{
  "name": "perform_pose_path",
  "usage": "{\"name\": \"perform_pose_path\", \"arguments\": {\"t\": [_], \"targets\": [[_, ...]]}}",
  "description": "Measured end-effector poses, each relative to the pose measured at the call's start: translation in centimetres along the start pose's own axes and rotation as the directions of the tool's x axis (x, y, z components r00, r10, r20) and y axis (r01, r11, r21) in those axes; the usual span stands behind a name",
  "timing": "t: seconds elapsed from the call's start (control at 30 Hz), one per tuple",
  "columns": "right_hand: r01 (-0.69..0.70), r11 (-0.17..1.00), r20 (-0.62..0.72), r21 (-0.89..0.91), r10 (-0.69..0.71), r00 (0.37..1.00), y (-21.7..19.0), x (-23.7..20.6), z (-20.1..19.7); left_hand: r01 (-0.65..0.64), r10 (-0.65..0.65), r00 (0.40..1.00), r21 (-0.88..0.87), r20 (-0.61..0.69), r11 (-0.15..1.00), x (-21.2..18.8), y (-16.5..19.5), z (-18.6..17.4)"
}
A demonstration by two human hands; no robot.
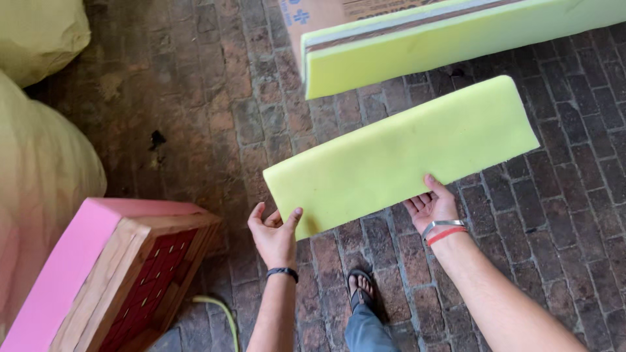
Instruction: The person presses and aligns a sheet of yellow foam on the floor, cuts a piece of foam with a long knife, and fits a foam pad onto a wooden furniture frame. They then apply glue with a stick from a container onto the edges of a pink foam pad and lift a yellow foam sheet.
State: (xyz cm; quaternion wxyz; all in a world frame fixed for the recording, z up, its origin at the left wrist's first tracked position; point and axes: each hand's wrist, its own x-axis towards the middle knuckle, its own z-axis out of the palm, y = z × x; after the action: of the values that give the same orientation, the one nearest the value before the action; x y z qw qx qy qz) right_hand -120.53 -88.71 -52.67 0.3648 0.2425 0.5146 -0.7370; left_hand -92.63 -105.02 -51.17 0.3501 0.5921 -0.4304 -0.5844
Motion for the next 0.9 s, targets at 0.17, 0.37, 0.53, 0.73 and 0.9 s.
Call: {"name": "perform_pose_path", "arguments": {"t": [0.17,0.37,0.53,0.73,0.9], "targets": [[0.050,0.984,-0.078,0.172,-0.037,0.996,-3.3,11.0,-0.6,-0.082,0.038,0.990,0.336,0.135,0.938,2.2,-3.3,11.5],[-0.123,0.964,-0.018,-0.237,0.122,0.992,-7.5,16.6,0.2,-0.144,0.130,0.990,0.423,0.062,0.894,3.4,-3.3,17.1],[-0.048,0.861,0.011,-0.506,0.062,0.998,-7.2,15.2,2.3,-0.091,0.097,0.995,0.435,0.009,0.896,3.7,-2.5,16.5],[-0.057,0.824,-0.050,-0.564,0.034,0.998,-6.5,12.6,3.3,-0.094,0.082,0.995,0.350,0.051,0.932,2.3,-4.0,14.3],[-0.066,0.815,-0.074,-0.575,0.029,0.997,-4.4,7.4,5.7,-0.018,-0.002,0.997,0.252,0.079,0.968,0.9,-5.8,10.1]]}}
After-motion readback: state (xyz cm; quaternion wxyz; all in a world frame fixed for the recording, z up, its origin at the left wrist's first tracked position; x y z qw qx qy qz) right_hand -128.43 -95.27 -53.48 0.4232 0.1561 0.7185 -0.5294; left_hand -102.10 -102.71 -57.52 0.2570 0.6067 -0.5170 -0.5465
